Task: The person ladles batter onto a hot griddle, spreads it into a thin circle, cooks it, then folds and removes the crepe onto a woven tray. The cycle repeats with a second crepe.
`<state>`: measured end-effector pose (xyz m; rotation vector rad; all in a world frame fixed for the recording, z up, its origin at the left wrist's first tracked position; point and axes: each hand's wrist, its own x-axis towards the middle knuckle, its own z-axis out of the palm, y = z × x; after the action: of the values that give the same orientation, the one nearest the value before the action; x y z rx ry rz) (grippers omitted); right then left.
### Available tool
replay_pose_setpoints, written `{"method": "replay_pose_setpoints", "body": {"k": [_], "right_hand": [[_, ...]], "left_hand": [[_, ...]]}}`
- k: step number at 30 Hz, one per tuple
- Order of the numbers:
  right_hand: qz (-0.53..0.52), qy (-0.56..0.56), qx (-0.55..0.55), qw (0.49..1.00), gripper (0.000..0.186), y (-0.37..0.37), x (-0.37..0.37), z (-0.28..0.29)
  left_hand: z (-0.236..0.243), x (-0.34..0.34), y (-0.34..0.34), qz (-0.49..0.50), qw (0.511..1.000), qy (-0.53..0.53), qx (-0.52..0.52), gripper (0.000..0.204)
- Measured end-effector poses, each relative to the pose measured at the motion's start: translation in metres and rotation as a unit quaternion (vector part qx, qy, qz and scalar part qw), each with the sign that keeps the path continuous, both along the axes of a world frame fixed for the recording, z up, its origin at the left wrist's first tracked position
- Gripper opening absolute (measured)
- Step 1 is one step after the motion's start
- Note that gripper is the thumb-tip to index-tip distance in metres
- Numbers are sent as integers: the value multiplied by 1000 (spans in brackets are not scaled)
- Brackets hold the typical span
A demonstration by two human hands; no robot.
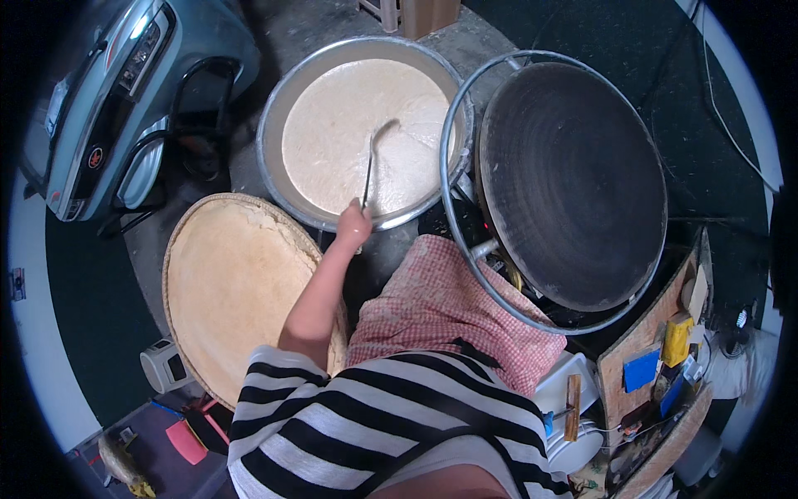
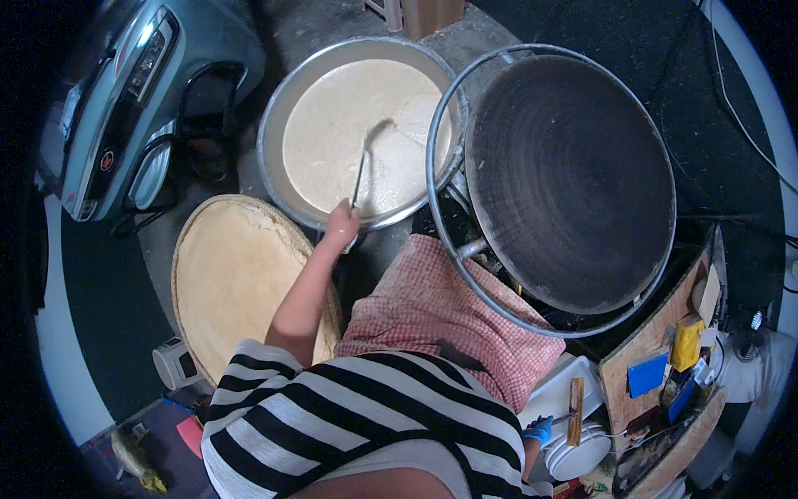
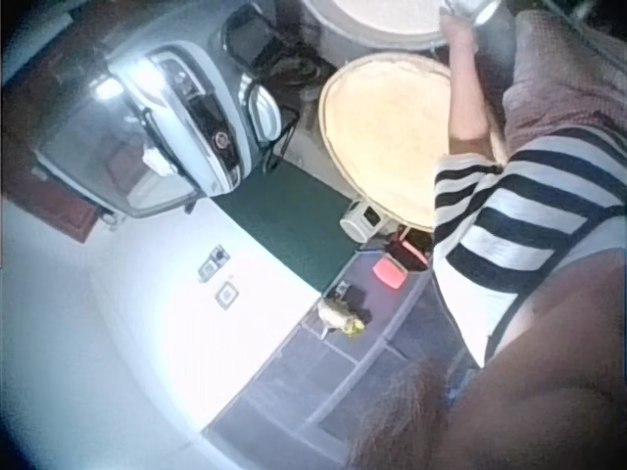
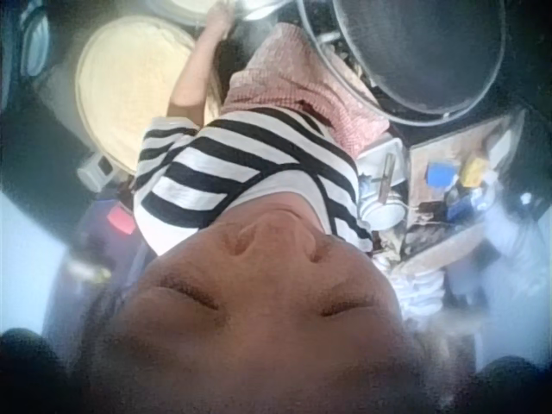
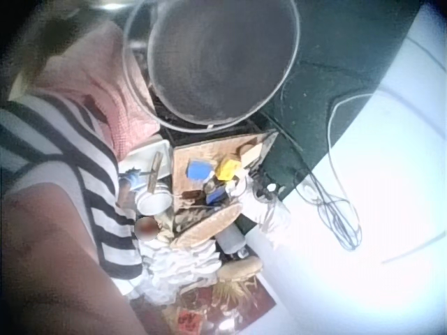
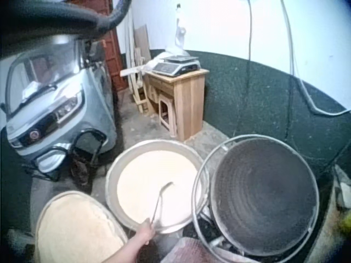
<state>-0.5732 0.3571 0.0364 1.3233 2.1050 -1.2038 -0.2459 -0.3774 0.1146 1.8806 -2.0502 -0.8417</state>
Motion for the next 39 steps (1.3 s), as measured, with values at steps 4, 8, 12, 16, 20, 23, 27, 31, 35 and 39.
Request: {"method": "replay_pose_setpoints", "body": {"k": [4, 8, 12, 16, 20, 23, 27, 31, 35, 39], "right_hand": [[31, -37, -39, 998, 43, 0, 0, 9], [25, -46, 12, 999, 44, -1, 2, 13], [33, -39, -8, 999, 46, -3, 5, 15], [27, -13, 30, 999, 47, -5, 11, 27], [22, 21, 59, 998, 50, -18, 27, 50], [-2, 75, 126, 989, 54, -39, 43, 77], [-22, 222, 178, 958, 53, -82, 62, 111], [-81, 65, 62, 993, 45, -107, 72, 119], [-79, 137, 66, 985, 47, -89, 77, 90], [-93, 37, -41, 994, 46, -53, 86, 52]], "left_hand": [[-30, -21, 2, 35, 931, 141, 335, 28], [-23, 2, 4, 165, 717, 425, 527, 15], [-16, 26, 12, 164, 567, 551, 590, 22], [-18, 37, 18, 162, 489, 599, 613, 33], [-14, 47, 20, 143, 462, 615, 623, 34], [-4, 55, 20, 139, 482, 610, 614, 31], [13, 63, 15, 141, 453, 625, 620, 32], [31, 65, 9, 143, 449, 624, 623, 29], [44, 65, 8, 153, 422, 633, 630, 31], [46, 66, 9, 173, 386, 649, 633, 34]]}}
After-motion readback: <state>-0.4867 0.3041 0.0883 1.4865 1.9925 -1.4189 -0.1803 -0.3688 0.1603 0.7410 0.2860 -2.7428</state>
